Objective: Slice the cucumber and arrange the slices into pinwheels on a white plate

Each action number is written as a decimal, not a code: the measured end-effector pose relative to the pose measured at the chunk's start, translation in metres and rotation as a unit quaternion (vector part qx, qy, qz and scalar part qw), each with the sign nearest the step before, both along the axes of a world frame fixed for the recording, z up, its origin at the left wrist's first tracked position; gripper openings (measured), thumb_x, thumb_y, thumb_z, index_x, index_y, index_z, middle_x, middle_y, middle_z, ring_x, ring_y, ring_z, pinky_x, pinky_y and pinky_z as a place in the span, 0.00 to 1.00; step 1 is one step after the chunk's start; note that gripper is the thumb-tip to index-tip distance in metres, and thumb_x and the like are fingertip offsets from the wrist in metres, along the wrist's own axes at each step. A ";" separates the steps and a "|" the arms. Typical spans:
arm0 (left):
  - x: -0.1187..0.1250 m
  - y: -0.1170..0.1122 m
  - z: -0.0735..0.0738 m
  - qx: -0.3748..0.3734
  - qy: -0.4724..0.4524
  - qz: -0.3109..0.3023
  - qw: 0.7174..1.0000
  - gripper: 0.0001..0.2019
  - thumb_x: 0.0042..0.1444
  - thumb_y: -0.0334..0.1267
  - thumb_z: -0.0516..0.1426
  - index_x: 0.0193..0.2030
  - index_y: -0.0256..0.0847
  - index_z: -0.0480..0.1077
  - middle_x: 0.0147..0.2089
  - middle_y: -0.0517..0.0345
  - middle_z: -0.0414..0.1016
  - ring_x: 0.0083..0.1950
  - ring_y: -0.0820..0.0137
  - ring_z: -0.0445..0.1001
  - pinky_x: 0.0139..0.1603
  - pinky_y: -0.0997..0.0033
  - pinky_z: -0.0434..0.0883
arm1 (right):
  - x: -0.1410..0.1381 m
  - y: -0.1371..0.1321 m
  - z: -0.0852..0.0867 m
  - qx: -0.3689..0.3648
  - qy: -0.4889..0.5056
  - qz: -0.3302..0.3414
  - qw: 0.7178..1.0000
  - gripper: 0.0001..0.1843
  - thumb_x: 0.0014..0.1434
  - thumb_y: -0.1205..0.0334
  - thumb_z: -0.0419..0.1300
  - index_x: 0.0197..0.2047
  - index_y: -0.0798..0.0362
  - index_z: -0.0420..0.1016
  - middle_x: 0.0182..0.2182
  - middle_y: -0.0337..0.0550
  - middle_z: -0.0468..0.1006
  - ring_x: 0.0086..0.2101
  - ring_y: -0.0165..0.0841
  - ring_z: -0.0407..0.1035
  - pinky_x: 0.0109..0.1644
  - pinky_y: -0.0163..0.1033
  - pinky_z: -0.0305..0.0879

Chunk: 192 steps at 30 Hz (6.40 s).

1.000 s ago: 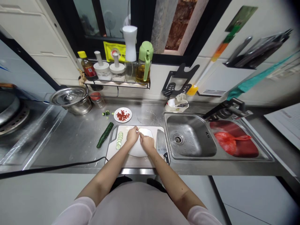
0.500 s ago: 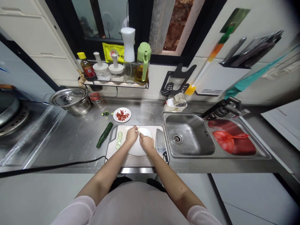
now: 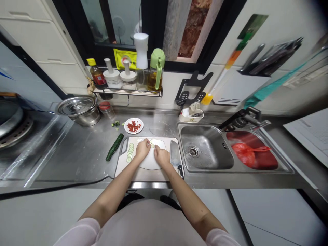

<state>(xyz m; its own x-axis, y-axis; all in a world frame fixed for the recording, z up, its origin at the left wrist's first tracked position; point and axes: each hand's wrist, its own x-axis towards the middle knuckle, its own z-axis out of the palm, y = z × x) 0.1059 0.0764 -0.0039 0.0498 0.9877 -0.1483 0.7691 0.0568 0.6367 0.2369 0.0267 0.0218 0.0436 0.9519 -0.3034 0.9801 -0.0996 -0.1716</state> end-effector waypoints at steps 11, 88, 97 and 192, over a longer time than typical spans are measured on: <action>-0.087 -0.095 -0.007 -0.039 -0.032 0.102 0.994 0.10 0.55 0.45 0.55 0.38 0.44 0.72 0.30 0.62 0.74 0.32 0.70 0.73 0.34 0.75 0.62 | 0.053 -0.087 -0.001 0.075 0.081 -0.106 0.988 0.23 0.67 0.53 0.44 0.54 0.47 0.75 0.34 0.44 0.82 0.36 0.36 0.75 0.37 0.34 0.60; -0.042 -0.073 0.068 0.013 -0.420 0.037 0.907 0.15 0.43 0.45 0.66 0.34 0.36 0.76 0.30 0.57 0.75 0.29 0.74 0.68 0.31 0.75 0.65 | -0.019 -0.030 0.050 0.114 0.602 -0.062 0.788 0.11 0.53 0.53 0.58 0.27 0.52 0.69 0.22 0.35 0.69 0.26 0.29 0.64 0.33 0.34 0.62; -0.042 -0.076 0.069 0.061 -0.333 0.020 0.941 0.12 0.49 0.42 0.62 0.36 0.37 0.77 0.27 0.60 0.73 0.24 0.77 0.61 0.27 0.76 0.59 | -0.025 -0.027 0.049 0.066 0.614 -0.132 0.776 0.09 0.49 0.55 0.56 0.26 0.51 0.65 0.18 0.31 0.65 0.20 0.26 0.59 0.26 0.33 0.57; -0.007 -0.049 0.029 -0.142 -0.488 0.127 0.852 0.22 0.33 0.43 0.67 0.37 0.38 0.71 0.24 0.64 0.70 0.25 0.77 0.68 0.23 0.80 0.59 | 0.028 0.007 0.007 -0.062 0.577 -0.117 0.806 0.10 0.50 0.56 0.61 0.32 0.53 0.69 0.16 0.33 0.72 0.15 0.24 0.63 0.15 0.25 0.49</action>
